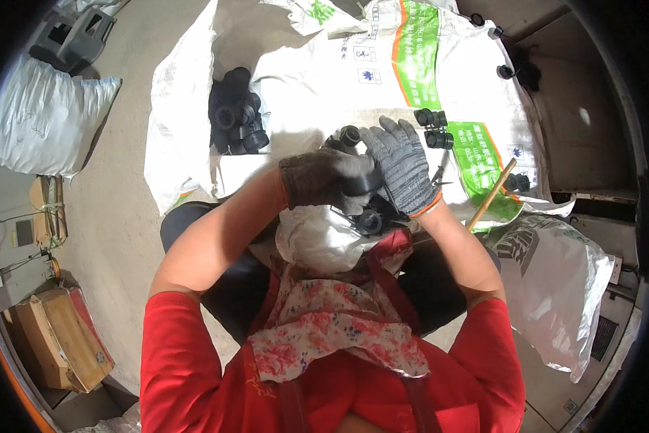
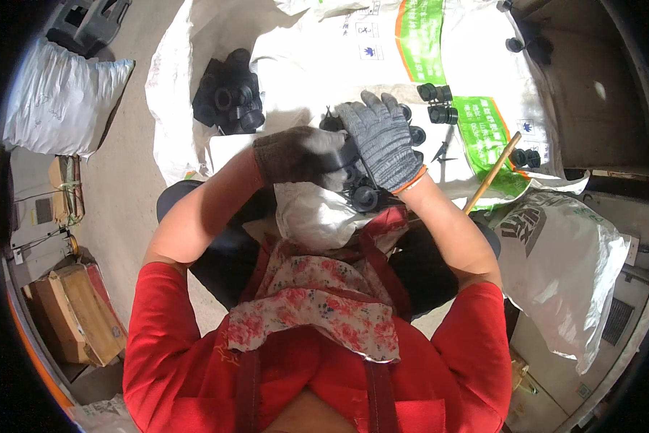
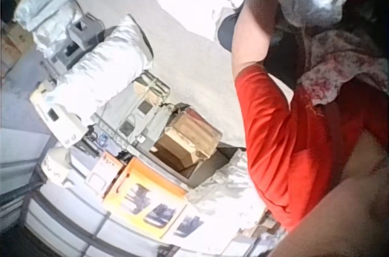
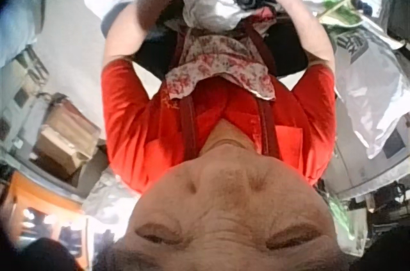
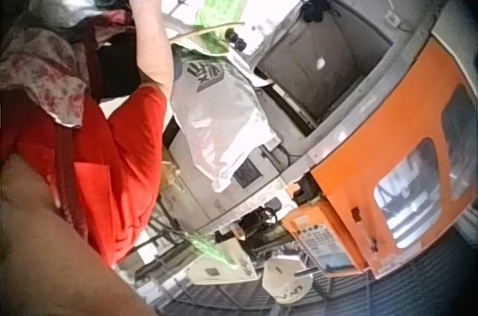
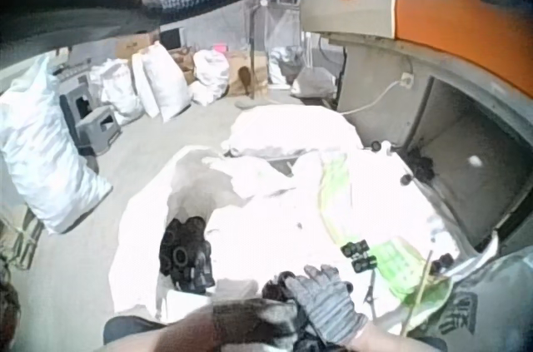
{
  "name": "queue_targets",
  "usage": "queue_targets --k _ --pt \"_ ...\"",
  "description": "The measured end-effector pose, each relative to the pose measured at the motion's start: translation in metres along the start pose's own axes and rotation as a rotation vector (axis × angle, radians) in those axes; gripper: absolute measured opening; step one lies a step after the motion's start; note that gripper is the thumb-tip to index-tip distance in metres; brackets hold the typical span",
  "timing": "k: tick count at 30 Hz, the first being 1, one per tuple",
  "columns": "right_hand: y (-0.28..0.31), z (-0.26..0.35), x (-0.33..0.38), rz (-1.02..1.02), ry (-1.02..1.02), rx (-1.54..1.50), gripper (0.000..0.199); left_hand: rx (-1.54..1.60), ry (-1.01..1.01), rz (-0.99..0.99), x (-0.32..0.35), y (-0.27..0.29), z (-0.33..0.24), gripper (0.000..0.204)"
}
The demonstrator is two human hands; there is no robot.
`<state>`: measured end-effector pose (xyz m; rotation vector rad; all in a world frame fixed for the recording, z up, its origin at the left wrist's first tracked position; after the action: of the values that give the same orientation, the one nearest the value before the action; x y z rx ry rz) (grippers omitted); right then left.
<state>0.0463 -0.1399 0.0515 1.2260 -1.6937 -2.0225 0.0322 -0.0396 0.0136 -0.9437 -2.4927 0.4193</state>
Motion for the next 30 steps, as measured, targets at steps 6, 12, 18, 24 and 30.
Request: queue_targets --k 6,12,18,24,30 --pt "-0.027 -0.055 0.025 0.292 -0.547 -0.165 0.031 -1.05 -0.812 -0.663 0.015 -0.003 -0.057 0.021" --pt "-0.013 -0.037 -0.016 -0.226 -0.941 -1.525 0.058 0.515 -0.161 -0.157 -0.018 0.013 -0.018 0.04" --pt "-0.03 -0.032 -0.017 -0.241 -0.927 -1.441 0.065 0.313 -0.366 -0.139 -0.015 0.009 -0.035 0.038" --pt "-0.074 -0.032 0.0 -0.178 -1.149 -1.726 0.037 -0.954 -1.18 -0.567 0.025 -0.014 -0.085 0.041" --pt "-0.095 -0.081 0.045 -0.058 -0.837 -0.467 0.04 -1.418 -1.117 -0.69 0.037 -0.005 -0.079 0.04"
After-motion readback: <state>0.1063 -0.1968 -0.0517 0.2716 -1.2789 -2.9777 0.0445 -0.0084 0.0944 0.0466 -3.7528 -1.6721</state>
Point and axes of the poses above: each hand's wrist, its own x-axis away from the middle knuckle, its own y-axis out of the back of the hand, z = x × y, the point moved 7 cm from there along -x, towards the middle knuckle, and after that the axes turned 11 degrees about -z, right-handed, at the moved point
